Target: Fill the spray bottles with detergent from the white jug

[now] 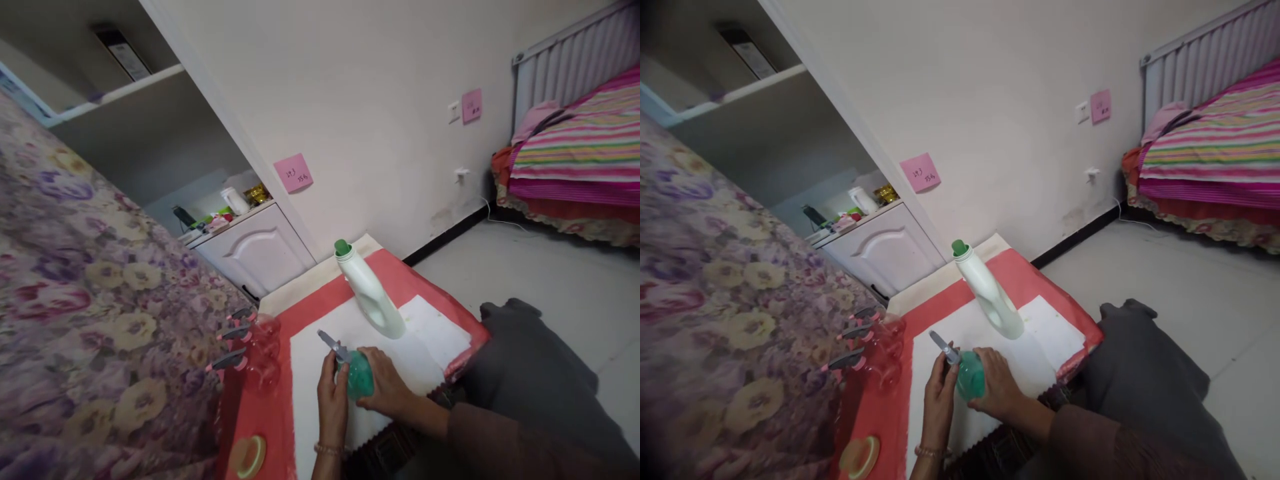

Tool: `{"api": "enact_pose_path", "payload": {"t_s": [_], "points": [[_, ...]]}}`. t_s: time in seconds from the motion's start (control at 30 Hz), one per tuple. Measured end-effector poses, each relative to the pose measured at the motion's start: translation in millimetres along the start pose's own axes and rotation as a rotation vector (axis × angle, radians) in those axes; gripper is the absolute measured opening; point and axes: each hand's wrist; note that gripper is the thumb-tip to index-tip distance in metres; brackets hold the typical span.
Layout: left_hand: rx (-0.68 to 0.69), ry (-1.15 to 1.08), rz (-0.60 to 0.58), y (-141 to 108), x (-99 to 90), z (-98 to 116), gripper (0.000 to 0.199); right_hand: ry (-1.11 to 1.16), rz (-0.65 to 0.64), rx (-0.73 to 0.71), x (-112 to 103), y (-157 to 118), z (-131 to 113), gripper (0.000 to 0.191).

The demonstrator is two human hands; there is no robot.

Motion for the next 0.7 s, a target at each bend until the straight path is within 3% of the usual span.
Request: {"api": "enact_pose_path", "payload": {"t_s": [0.13, 0.3, 0.47, 0.53, 0.7], "points": [[-0.007, -0.03, 0.024, 2, 3.3, 3, 0.038, -0.065, 0.023, -0.005, -1, -1, 0, 0.088], [-0.028, -0.047, 0.204, 0, 11.7, 3, 0.031, -0.114, 0.019, -0.023, 0, -2, -1, 0.086], [-0.044, -0.145, 0.101, -5, 13.2, 6, 0.045, -0.129, 0.011, 0.01, -1, -2, -4, 0.084], [-0.043, -0.176, 0.07, -4, 13.3, 6, 0.041, -0.132, 0.005, 0.008, -1, -2, -5, 0.084], [-0.032, -0.146, 0.183, 1, 16.4, 3, 0.026, -0.149, -0.005, 0.018, -1, -3, -7, 0.084]]}}
Point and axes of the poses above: each hand's wrist, its own y-axis towards the middle knuckle, its own x-axis out of the palm, z = x × y
